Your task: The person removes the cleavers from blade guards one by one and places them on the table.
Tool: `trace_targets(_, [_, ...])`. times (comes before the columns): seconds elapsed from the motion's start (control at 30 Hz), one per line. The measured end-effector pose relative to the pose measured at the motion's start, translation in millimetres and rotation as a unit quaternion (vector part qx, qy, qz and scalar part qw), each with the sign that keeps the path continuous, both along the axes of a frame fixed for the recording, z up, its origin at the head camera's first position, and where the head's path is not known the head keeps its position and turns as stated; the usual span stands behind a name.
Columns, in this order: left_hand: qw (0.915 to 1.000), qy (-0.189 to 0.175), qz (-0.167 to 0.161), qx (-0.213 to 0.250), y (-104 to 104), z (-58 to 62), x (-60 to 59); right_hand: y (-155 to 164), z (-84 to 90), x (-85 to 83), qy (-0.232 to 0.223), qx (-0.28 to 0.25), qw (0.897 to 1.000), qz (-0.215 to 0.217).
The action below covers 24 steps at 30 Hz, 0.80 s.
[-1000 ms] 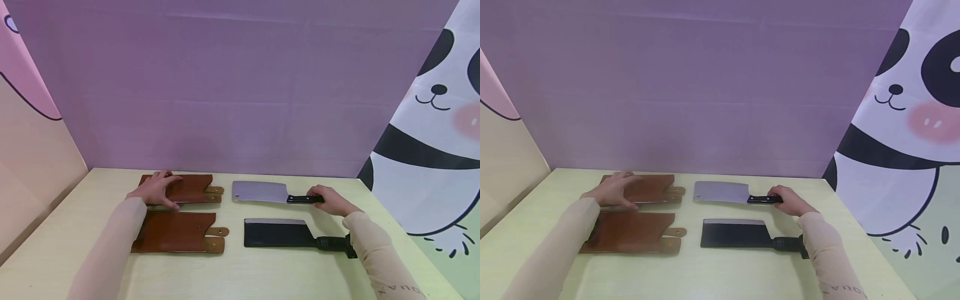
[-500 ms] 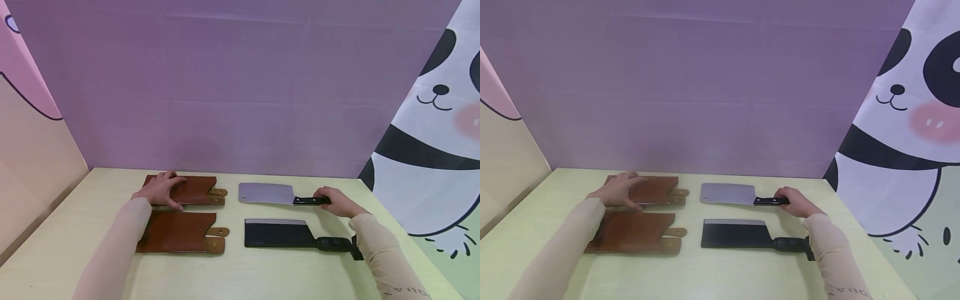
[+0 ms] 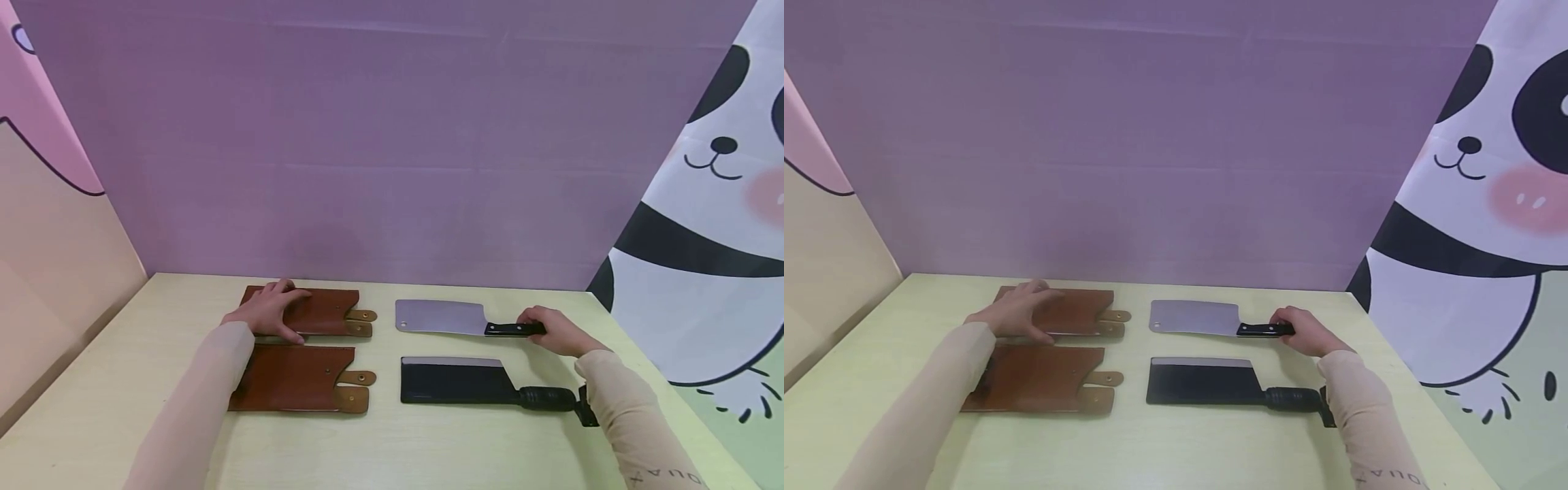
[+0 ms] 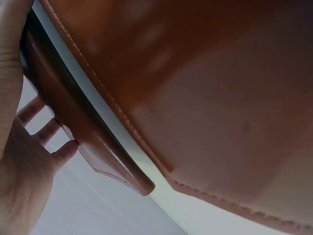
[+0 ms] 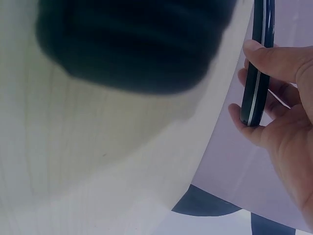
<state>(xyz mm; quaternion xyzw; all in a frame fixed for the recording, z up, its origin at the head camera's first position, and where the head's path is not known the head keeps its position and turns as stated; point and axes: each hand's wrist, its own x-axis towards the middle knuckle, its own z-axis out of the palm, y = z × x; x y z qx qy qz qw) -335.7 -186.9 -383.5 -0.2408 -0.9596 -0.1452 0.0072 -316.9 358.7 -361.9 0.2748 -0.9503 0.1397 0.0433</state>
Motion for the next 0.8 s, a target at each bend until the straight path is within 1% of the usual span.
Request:
trace_targets(0.2, [0.9999, -0.010, -0.001, 0.001, 1.5, 2.8, 1.9, 1.9, -3.2, -2.7, -0.010, 0.005, 1.000, -0.013])
trace_targets(0.3, [0.9999, -0.013, -0.004, -0.001, 0.9, 2.0, 1.2, 2.8, -4.9, -3.7, -0.015, 0.007, 1.000, -0.018])
trace_targets(0.43, [0.9996, -0.027, -0.002, 0.000, 0.2, 0.3, 0.1, 2.7, -7.2, -5.3, -0.019, 0.005, 1.000, -0.019])
trace_targets(0.6, [0.9993, -0.038, 0.002, -0.002, -0.4, -0.6, -0.7, 1.4, -7.7, -6.0, -0.015, 0.004, 1.000, -0.015])
trace_targets(0.8, [0.9986, -0.052, 0.002, -0.012, 0.2, -0.3, -1.5, 1.3, -7.5, -5.7, -0.010, 0.005, 1.000, -0.022])
